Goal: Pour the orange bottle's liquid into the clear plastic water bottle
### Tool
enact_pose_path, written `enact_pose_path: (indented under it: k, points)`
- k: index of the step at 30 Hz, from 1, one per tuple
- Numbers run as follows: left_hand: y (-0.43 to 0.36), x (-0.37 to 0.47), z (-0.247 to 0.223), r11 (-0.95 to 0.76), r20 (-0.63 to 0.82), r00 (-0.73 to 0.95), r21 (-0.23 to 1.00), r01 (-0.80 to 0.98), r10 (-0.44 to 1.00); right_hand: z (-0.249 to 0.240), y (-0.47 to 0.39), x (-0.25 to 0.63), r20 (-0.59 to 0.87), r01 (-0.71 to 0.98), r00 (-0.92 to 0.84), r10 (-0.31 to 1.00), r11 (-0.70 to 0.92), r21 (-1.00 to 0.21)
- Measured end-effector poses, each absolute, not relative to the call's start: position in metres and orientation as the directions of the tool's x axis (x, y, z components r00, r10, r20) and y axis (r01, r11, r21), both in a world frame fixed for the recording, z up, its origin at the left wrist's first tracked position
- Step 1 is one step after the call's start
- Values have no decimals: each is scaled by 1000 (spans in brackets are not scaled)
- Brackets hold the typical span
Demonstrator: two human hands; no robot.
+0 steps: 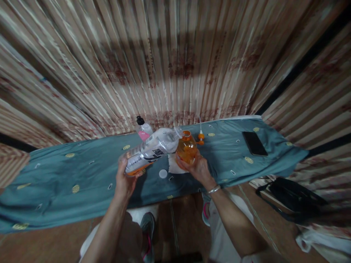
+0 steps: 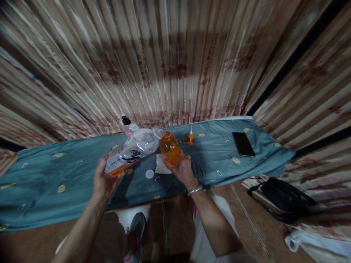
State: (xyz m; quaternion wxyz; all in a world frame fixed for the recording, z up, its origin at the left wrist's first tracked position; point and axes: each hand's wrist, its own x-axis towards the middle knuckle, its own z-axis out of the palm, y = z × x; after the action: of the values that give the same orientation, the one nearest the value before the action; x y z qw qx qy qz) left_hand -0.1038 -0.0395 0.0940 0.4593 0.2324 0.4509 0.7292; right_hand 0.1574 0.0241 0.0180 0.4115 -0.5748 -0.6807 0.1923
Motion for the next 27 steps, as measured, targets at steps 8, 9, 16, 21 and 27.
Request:
enact_pose_path:
  k: [8,9,16,21,27]
  points:
    - [-51,-97,91,-234,-37,-522,866,-443,852,15,21,160,361,606,-21,932,299,-737]
    - [-53,-97,92,-235,-37,-529,868,-438,848,14,20,160,368,611,-19,929,303,-732]
    - [-64,-92,101,-219,-26,-517,887,-407,856,12,19,162,379,641,-25,925,306,-704]
    - [-67,-91,102,-208,-36,-533,897,-390,845,12,19,163,365,654,-22,931,290,-699]
    - [-68,-91,102,-189,-47,-506,894,-406,861,14,18,162,386,651,-12,923,300,-697]
